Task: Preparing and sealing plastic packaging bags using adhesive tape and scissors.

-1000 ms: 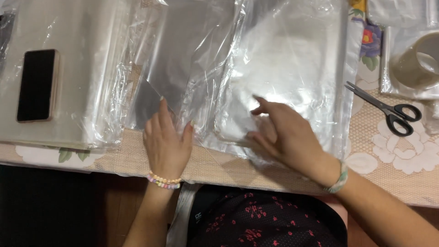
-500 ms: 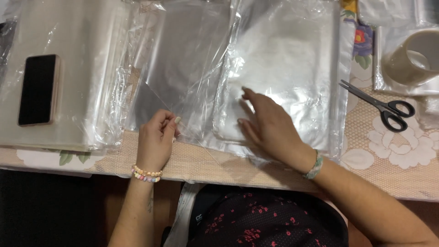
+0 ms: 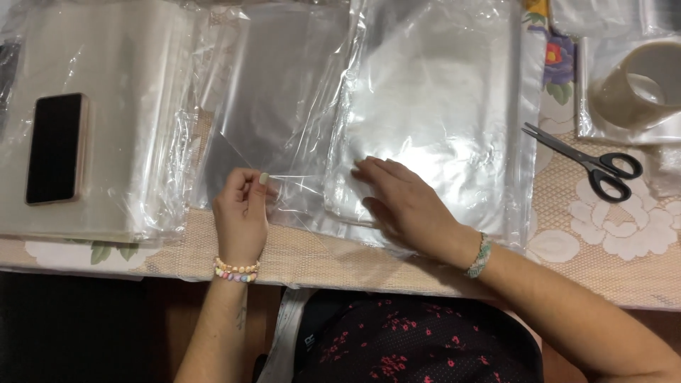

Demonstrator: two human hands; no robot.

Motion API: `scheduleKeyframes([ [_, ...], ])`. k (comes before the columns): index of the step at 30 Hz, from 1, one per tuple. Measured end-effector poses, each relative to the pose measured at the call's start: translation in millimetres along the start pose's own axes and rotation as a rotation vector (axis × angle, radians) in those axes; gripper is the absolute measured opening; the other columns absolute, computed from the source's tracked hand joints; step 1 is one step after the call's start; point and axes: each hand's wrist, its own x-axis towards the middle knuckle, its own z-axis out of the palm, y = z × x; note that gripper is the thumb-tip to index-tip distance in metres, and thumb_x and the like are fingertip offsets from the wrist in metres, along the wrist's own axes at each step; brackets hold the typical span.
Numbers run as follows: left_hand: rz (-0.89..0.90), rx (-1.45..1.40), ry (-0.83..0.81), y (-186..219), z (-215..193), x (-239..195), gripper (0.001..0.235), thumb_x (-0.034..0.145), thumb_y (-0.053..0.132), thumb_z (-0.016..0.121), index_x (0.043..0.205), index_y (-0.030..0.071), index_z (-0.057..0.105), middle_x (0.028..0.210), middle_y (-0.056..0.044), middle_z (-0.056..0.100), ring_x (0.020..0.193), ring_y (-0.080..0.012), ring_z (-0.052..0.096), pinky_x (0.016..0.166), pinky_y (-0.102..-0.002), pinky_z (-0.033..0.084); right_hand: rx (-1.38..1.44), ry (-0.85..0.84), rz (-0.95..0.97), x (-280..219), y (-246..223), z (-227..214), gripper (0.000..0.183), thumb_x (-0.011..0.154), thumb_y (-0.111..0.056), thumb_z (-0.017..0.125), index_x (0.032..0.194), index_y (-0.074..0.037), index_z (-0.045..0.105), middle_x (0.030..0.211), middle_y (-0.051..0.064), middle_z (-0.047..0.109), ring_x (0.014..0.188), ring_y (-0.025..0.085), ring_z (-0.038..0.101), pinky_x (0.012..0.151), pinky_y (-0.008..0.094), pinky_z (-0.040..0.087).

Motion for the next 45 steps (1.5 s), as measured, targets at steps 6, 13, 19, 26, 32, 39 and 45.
scheduleKeyframes([
  [6, 0.108, 0.297, 0.047, -18.4, -0.5, 0.6, 0.016, 0.105, 0.018, 0.059, 0.096, 0.007, 0.064, 0.062, -0.009, 0.065, 0.061, -0.0244, 0.06, 0.057, -0.036, 0.049, 0.51, 0.2, 0.342, -1.5, 17.4, -2.8, 0.047, 0.092, -0.014, 0.07, 0.136, -0.004, 0.057, 0.103, 0.013, 0.07, 0.1, 0.031, 0.069, 0.09, 0.047, 0.055],
  [13, 0.235, 0.913, 0.07, -14.7, 14.6, 5.1, 0.018, 0.106, 0.02, 0.057, 0.094, 0.008, 0.062, 0.061, -0.007, 0.063, 0.064, -0.0253, 0.067, 0.057, -0.038, 0.055, 0.717, 0.303, 0.557, -10.6, 44.7, -2.3, 0.02, 0.097, -0.016, 0.069, 0.113, -0.004, 0.071, 0.077, 0.004, 0.061, 0.075, 0.014, 0.061, 0.07, 0.029, 0.054],
  [19, 0.184, 0.997, 0.043, -16.6, 22.7, 6.1, 0.017, 0.107, 0.02, 0.053, 0.096, 0.008, 0.059, 0.06, -0.006, 0.06, 0.066, -0.0249, 0.067, 0.058, -0.039, 0.056, 0.639, 0.288, 0.556, -0.2, 21.3, -12.0, 0.025, 0.093, -0.011, 0.073, 0.116, -0.002, 0.069, 0.08, 0.008, 0.065, 0.078, 0.018, 0.064, 0.068, 0.032, 0.056],
  [26, 0.173, 0.987, -0.006, -15.5, 18.0, 10.9, 0.021, 0.108, 0.024, 0.051, 0.095, 0.009, 0.058, 0.061, -0.006, 0.061, 0.068, -0.024, 0.067, 0.06, -0.038, 0.056, 0.528, 0.122, 0.659, 21.2, 17.0, -24.2, 0.031, 0.089, -0.014, 0.073, 0.117, -0.002, 0.068, 0.081, 0.006, 0.063, 0.078, 0.018, 0.062, 0.066, 0.033, 0.055],
  [32, 0.114, 0.71, 0.022, -3.2, 15.2, 10.8, 0.028, 0.109, 0.03, 0.048, 0.095, 0.009, 0.059, 0.066, -0.009, 0.063, 0.075, -0.0288, 0.064, 0.066, -0.042, 0.053, 0.888, 0.212, 0.685, 81.8, -19.6, -25.0, 0.024, 0.091, -0.022, 0.071, 0.106, -0.003, 0.072, 0.066, -0.006, 0.045, 0.061, 0.001, 0.041, 0.053, 0.014, 0.038],
  [39, 0.149, 0.218, 0.103, -11.5, 22.7, 19.0, 0.016, 0.103, 0.021, 0.059, 0.092, 0.009, 0.061, 0.069, -0.01, 0.063, 0.069, -0.0272, 0.061, 0.066, -0.039, 0.051, 1.209, 0.203, 0.636, 95.6, 8.5, 24.3, 0.022, 0.094, -0.022, 0.071, 0.106, -0.003, 0.073, 0.079, -0.002, 0.053, 0.068, 0.003, 0.049, 0.055, 0.016, 0.043],
  [45, 0.111, 0.093, 0.081, -32.6, 23.3, 31.3, 0.015, 0.1, 0.017, 0.067, 0.089, 0.006, 0.07, 0.058, -0.006, 0.059, 0.048, -0.0187, 0.06, 0.049, -0.03, 0.051, 1.124, 0.231, 0.603, 90.2, 19.4, 28.2, 0.022, 0.096, -0.022, 0.071, 0.106, -0.003, 0.074, 0.073, -0.003, 0.052, 0.062, 0.0, 0.044, 0.051, 0.014, 0.039],
])
